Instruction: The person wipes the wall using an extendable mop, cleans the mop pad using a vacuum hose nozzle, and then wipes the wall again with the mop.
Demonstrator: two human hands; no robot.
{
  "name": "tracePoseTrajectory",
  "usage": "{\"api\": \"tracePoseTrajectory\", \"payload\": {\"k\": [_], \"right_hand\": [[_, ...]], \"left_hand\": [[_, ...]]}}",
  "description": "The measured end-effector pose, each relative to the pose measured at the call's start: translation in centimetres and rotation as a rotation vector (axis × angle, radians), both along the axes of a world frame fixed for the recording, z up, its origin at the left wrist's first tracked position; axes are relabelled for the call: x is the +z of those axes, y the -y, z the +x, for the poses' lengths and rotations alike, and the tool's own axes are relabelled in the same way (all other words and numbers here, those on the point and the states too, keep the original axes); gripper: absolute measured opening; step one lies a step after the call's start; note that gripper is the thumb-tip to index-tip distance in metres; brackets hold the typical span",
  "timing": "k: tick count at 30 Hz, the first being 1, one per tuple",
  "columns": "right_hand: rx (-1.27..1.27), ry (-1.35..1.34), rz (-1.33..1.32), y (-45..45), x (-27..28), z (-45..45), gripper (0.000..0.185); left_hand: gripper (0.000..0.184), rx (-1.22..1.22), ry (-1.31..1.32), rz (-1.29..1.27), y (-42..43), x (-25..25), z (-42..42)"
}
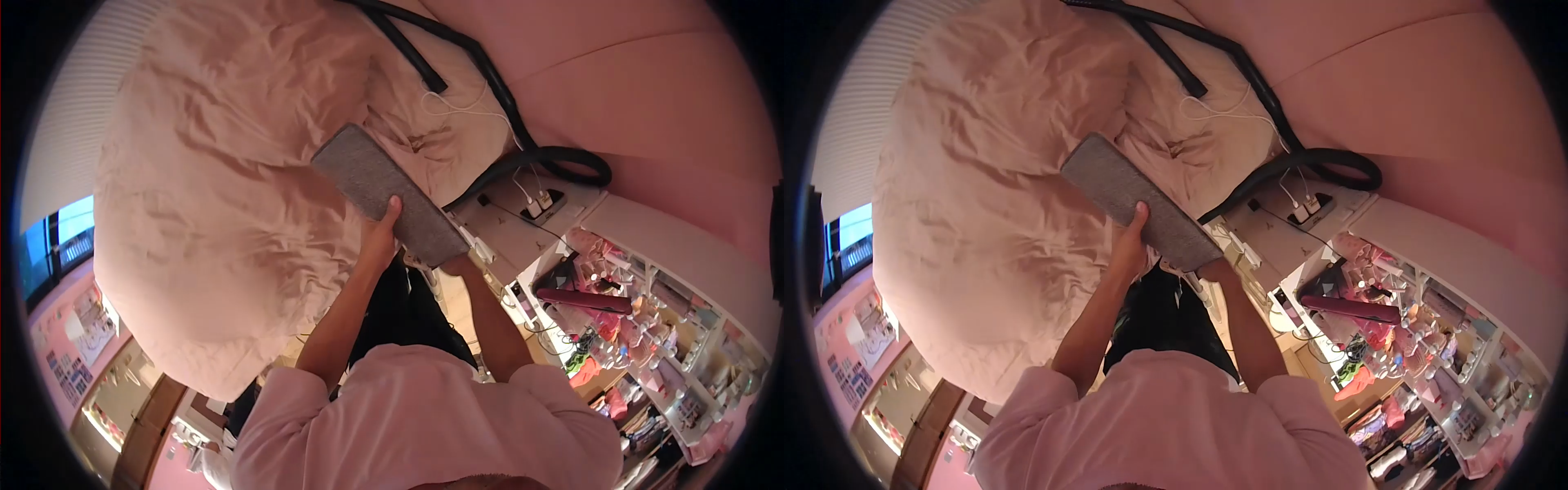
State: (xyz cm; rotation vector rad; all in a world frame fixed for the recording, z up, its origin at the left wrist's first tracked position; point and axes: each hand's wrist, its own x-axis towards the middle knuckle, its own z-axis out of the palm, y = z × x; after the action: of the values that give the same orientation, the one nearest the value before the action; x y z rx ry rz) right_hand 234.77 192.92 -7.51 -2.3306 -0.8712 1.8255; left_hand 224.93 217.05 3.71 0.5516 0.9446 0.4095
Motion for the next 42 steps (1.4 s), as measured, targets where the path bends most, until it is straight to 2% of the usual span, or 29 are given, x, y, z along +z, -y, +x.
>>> {"api": "tracePoseTrajectory", "payload": {"k": [2,3,5,7,8,9,10,11,13,15,17,19,20,22,23,24,25,26,28,30,32,34,36,38,39,41,42], "right_hand": [[0.237,0.211,-0.154,-1.9,1.2,5.5,0.056],[0.264,0.329,-0.178,-3.7,2.1,8.6,0.050],[0.222,0.552,-0.123,-8.7,3.9,15.3,0.041],[0.063,0.744,0.110,-15.1,5.5,22.0,0.035],[0.071,0.899,0.310,-17.8,4.2,25.9,0.039],[-0.008,0.855,0.351,-22.1,6.0,28.4,0.042],[-0.062,0.946,0.641,-24.8,5.3,30.9,0.045],[-0.050,1.054,0.760,-27.7,5.4,32.7,0.046],[0.049,1.212,0.720,-31.6,2.0,37.7,0.050],[0.112,1.104,0.609,-34.3,0.1,40.0,0.050],[0.182,1.016,0.500,-35.2,-1.1,41.2,0.051],[0.255,1.187,0.477,-35.4,-2.3,41.8,0.051],[0.262,1.184,0.480,-35.2,-2.6,42.1,0.051],[0.227,1.094,0.685,-34.3,-1.7,41.9,0.051],[0.237,1.098,0.689,-33.9,-0.6,41.5,0.051],[0.105,0.952,0.597,-33.3,1.6,40.4,0.053],[-0.022,0.800,0.502,-33.0,2.9,39.7,0.055],[-0.015,0.798,0.509,-32.5,3.0,39.3,0.055],[-0.256,0.750,0.811,-31.0,1.6,39.3,0.053],[-0.304,0.667,0.827,-30.9,4.2,37.7,0.051],[-0.353,0.609,0.826,-30.2,8.2,36.0,0.049],[-0.443,0.519,0.727,-30.5,12.7,33.2,0.044],[-0.441,0.521,0.692,-29.8,14.7,32.0,0.044],[-0.244,0.515,0.689,-28.9,16.0,31.3,0.040],[-0.251,0.522,0.689,-28.5,16.1,31.1,0.040],[-0.210,0.353,0.753,-27.7,15.8,30.6,0.037],[-0.215,0.357,0.751,-27.9,15.8,29.8,0.037]], "left_hand": [[0.078,0.016,-0.003,-0.047,-1.8,3.7,0.6],[0.077,0.043,-0.015,-0.082,-2.7,4.7,0.8],[0.075,0.060,-0.108,-0.055,-4.7,2.0,0.3],[0.073,0.075,-0.202,-0.027,-7.0,0.5,0.7],[0.072,0.086,-0.253,0.105,-8.5,0.9,1.5],[0.070,0.097,-0.303,0.239,-9.4,0.8,2.0],[0.070,0.097,-0.309,0.237,-9.6,-0.2,1.9],[0.071,0.012,-0.300,0.303,-9.6,-1.7,1.6],[0.071,-0.074,-0.303,0.366,-9.3,-2.6,1.5],[0.063,-0.083,-0.389,0.331,-8.5,-2.2,1.5],[0.065,-0.073,-0.377,0.269,-8.6,-2.9,0.9],[0.067,-0.055,-0.359,0.204,-8.9,-2.4,0.3],[0.066,-0.078,-0.460,0.203,-9.2,-1.8,-0.3],[0.064,0.035,-0.531,0.319,-8.7,-0.6,-1.4],[0.063,0.176,-0.495,0.439,-8.4,-0.2,-1.7],[0.063,0.187,-0.490,0.436,-8.5,0.6,-1.3],[0.063,0.296,-0.555,0.698,-8.6,2.1,-0.9],[0.063,0.404,-0.618,0.966,-8.9,3.6,-0.4],[0.060,0.294,-0.431,1.093,-10.1,5.4,3.6],[0.062,-0.077,-0.499,1.411,-13.3,8.7,9.4],[0.067,-0.079,-0.558,1.562,-14.8,8.9,14.1],[0.076,-0.124,-0.761,1.725,-16.1,9.6,18.1],[0.078,0.036,-0.480,1.518,-17.6,6.4,22.8],[0.072,-0.032,-0.130,0.613,-21.0,4.7,27.9],[0.072,-0.039,-0.124,0.616,-22.0,4.3,29.1],[0.050,0.048,0.382,-0.006,-23.8,3.9,30.4],[0.050,0.042,0.383,-0.008,-24.4,3.3,31.4]]}}
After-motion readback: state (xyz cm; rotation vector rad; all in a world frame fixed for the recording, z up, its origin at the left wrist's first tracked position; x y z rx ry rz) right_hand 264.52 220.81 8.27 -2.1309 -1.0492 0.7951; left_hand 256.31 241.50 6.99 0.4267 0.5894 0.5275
